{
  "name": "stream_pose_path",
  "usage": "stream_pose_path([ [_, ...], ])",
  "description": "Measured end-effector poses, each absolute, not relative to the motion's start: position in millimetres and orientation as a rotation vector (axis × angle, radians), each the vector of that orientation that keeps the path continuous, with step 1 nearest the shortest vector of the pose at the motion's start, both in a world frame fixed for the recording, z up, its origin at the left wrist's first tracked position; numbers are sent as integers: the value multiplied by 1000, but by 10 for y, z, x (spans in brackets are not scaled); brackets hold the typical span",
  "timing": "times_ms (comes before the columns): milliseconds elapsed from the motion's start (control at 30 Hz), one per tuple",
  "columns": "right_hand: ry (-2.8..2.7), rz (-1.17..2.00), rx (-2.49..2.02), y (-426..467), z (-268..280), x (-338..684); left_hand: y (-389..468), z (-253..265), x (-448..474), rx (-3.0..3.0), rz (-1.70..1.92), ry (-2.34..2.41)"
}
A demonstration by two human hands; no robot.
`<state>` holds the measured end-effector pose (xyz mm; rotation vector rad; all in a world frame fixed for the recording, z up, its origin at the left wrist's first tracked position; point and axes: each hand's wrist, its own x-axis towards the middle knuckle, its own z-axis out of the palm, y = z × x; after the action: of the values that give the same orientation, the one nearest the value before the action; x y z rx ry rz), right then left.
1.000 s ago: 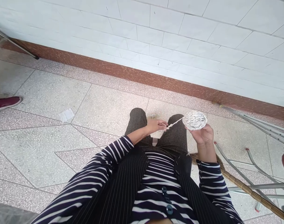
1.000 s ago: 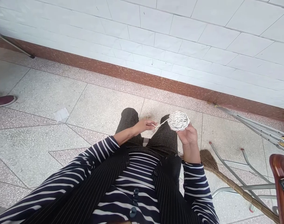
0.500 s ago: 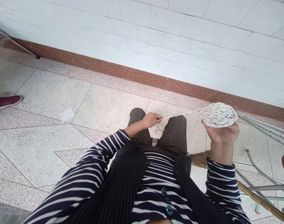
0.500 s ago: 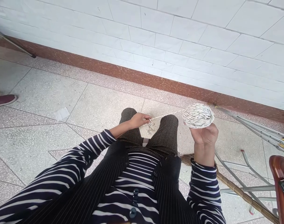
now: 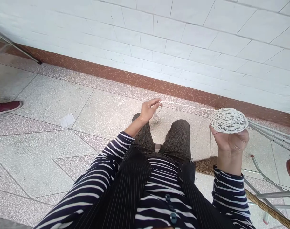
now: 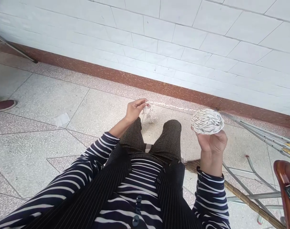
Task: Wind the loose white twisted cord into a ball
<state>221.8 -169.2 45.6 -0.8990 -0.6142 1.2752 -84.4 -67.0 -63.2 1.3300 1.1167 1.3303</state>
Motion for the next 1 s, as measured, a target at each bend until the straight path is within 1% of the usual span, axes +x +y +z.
stream_pose_path([
  [100, -579, 1287, -905, -1706, 421, 2242, -701, -535, -937, 1388, 1413, 1128],
  [233, -578, 1256, -898, -1620, 410, 2323, -826, -385, -997, 1513, 1396, 1073],
  [533, -441, 1172, -977, -1251, 359, 2465, -1032, -128, -1095, 1729, 1091, 997],
  [633, -437, 1139, -977, -1158, 417, 2459, -1040, -157, -1157, 2049, 986, 914],
  [733, -489, 1141, -982, -1080, 558, 2422, -1024, -215, -1224, 2411, 733, 750],
  [833, -579, 1166, -939, -1074, 761, 2304, -954, -305, -1287, 2627, 477, 662],
  [933, -632, 1186, -843, -1182, 977, 2071, -836, -475, -1294, 2656, 391, 817],
  [1000, -656, 1239, -800, -1285, 1101, 1885, -766, -639, -1224, 2538, 398, 992],
])
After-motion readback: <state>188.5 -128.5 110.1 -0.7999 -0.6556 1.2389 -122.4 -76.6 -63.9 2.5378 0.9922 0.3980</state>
